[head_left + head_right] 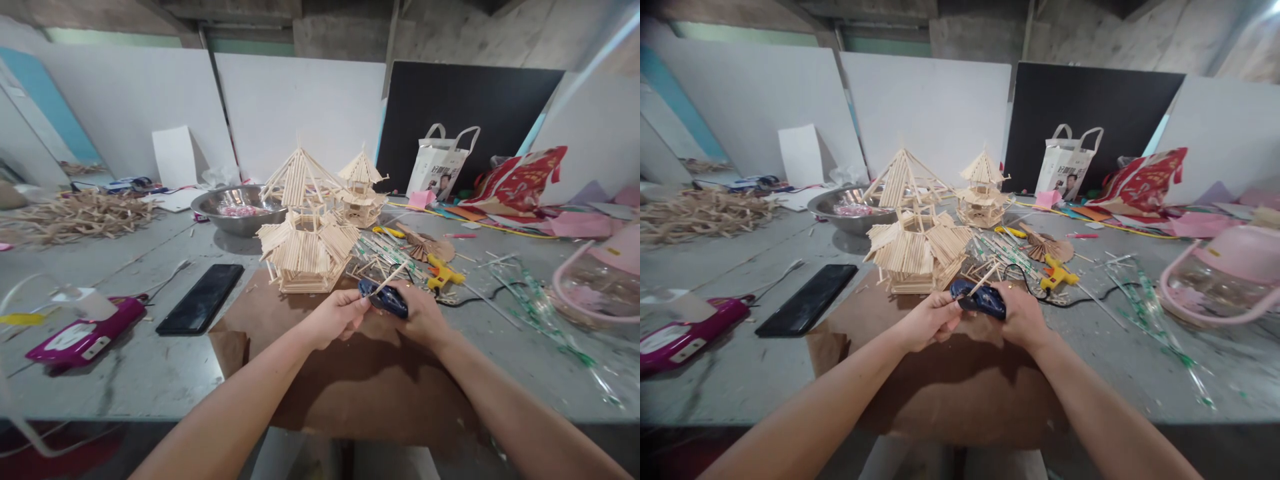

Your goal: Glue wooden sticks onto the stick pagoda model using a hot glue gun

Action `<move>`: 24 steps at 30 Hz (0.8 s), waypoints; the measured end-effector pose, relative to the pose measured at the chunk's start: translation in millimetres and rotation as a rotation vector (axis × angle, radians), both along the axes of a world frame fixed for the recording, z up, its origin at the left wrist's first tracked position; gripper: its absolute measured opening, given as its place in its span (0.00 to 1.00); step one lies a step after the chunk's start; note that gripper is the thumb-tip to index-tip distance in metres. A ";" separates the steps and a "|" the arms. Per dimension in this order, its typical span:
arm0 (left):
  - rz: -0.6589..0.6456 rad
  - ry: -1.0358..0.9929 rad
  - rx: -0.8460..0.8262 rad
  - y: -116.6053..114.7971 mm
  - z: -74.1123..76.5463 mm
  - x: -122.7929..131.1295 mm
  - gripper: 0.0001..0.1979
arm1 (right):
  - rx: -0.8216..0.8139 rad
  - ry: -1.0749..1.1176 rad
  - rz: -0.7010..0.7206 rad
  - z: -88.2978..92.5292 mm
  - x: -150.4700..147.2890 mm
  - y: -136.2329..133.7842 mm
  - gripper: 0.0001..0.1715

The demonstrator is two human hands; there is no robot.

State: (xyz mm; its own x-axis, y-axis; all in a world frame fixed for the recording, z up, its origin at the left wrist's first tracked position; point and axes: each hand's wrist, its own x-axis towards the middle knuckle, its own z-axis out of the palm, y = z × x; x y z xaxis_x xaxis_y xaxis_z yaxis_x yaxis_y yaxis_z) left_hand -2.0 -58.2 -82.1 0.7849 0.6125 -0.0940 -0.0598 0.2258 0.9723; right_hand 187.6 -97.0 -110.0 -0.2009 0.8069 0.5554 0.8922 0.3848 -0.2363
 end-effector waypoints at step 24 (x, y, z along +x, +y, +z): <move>0.415 0.114 0.693 -4.2 -10.1 9.4 0.17 | -0.119 0.015 -0.137 1.1 -4.9 1.0 0.21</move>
State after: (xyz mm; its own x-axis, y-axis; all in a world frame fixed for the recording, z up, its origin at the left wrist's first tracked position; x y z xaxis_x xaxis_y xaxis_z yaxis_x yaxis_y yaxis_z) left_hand 7.4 -62.4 -92.2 0.4897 0.7997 0.3472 0.1016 -0.4479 0.8883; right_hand 182.7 -96.0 -108.9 -0.0773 0.8864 0.4564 0.9305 0.2285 -0.2863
